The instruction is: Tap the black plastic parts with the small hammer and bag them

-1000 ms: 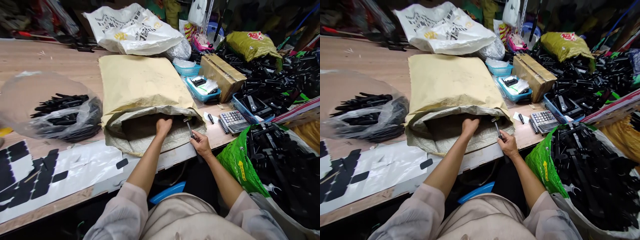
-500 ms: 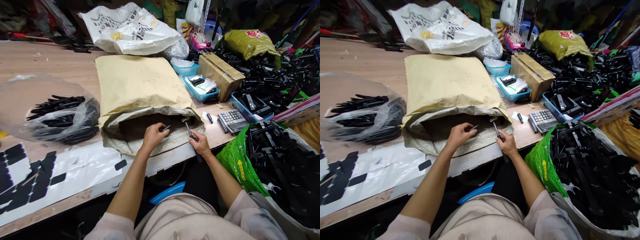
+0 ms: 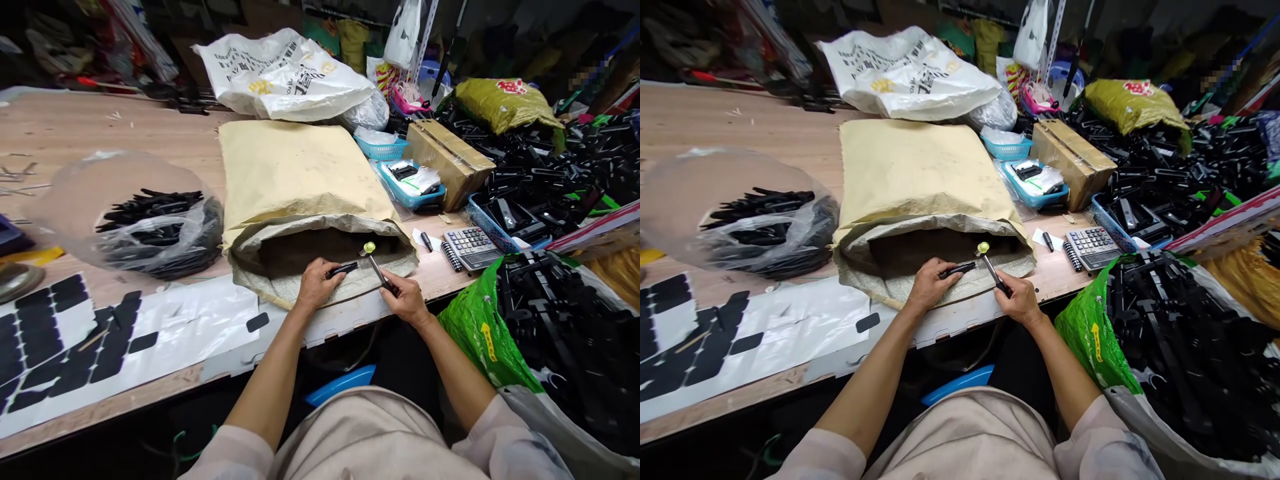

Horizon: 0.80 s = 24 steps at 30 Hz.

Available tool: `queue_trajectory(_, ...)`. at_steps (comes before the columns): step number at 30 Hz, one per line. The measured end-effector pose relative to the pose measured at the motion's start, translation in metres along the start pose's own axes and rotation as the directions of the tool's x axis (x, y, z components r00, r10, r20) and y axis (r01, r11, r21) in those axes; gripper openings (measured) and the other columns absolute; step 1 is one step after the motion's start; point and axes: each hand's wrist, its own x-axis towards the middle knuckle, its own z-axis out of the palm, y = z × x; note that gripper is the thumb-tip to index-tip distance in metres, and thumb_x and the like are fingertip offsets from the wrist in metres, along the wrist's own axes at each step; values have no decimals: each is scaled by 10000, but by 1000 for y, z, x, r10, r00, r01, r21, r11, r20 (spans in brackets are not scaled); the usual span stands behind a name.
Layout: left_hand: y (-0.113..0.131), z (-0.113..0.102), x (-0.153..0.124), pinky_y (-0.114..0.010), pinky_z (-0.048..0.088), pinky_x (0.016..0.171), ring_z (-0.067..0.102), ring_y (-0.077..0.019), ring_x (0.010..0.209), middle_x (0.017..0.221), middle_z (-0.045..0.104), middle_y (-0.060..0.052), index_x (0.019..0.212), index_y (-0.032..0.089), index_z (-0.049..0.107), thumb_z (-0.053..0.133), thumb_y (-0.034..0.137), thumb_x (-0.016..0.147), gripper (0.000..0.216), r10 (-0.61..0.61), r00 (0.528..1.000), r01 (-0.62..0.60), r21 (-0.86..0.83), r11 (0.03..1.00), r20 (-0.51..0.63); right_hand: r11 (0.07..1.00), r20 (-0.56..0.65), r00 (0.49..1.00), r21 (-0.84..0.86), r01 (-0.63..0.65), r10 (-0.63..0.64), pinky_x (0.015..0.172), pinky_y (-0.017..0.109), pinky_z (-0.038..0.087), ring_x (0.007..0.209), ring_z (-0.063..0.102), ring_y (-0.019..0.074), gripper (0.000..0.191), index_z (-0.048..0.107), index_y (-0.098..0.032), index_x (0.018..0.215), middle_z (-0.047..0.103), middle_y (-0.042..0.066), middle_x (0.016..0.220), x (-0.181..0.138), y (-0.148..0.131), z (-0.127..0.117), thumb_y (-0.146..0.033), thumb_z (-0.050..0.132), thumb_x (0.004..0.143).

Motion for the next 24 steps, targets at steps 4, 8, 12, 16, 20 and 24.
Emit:
queue_trajectory(4, -2, 2, -1, -284, 466, 743, 588, -173, 810, 830, 618, -31, 992, 207, 774, 662, 364, 825, 254, -7, 1000, 7, -5, 1000, 0, 997, 52, 997, -37, 67, -65, 676, 284, 571, 644, 678, 178, 463, 686, -167, 1274, 774, 73, 910, -4, -18, 4, -242, 596, 826)
queue_trajectory(8, -4, 3, 0, -283, 464, 751, 582, -166, 796, 823, 618, -30, 992, 209, 781, 661, 345, 832, 242, 3, 1000, -3, -2, 1000, -3, 991, 84, 992, -94, 98, -90, 818, 314, 587, 872, 743, 228, 472, 671, -173, 1291, 758, 98, 1132, -3, -22, 10, -205, 587, 827)
queue_trajectory(12, -4, 4, 1, -284, 460, 749, 583, -162, 786, 816, 617, -25, 986, 209, 783, 664, 322, 832, 225, 12, 1000, -13, -15, 1000, -8, 981, 123, 990, -167, 96, -75, 839, 321, 591, 900, 749, 236, 459, 689, -188, 1259, 756, 76, 1150, -1, -21, 11, -186, 589, 811)
queue_trajectory(16, -3, 4, 0, -276, 445, 709, 562, -154, 745, 785, 596, -19, 974, 188, 776, 680, 288, 807, 217, 25, 999, -26, -30, 999, -28, 986, 111, 989, -124, 107, -94, 844, 302, 591, 920, 750, 228, 464, 678, -183, 1276, 755, 73, 1152, 0, -25, 10, -192, 586, 821)
queue_trajectory(20, 0, 2, -1, -266, 419, 656, 510, -136, 663, 747, 544, 10, 1001, 183, 746, 712, 238, 734, 274, -5, 999, 4, -28, 1000, -48, 980, 115, 982, -108, 165, -152, 883, 304, 585, 966, 744, 233, 466, 672, -190, 1287, 738, 81, 1195, 0, -27, 16, -211, 593, 828)
queue_trajectory(24, 4, 0, -1, -274, 412, 680, 510, -141, 679, 756, 547, 9, 921, 186, 725, 706, 248, 747, 186, -35, 999, 34, -8, 999, -36, 975, 165, 975, -135, 175, -152, 881, 319, 581, 942, 743, 240, 456, 694, -200, 1257, 752, 79, 1159, 1, -24, 20, -195, 593, 813)
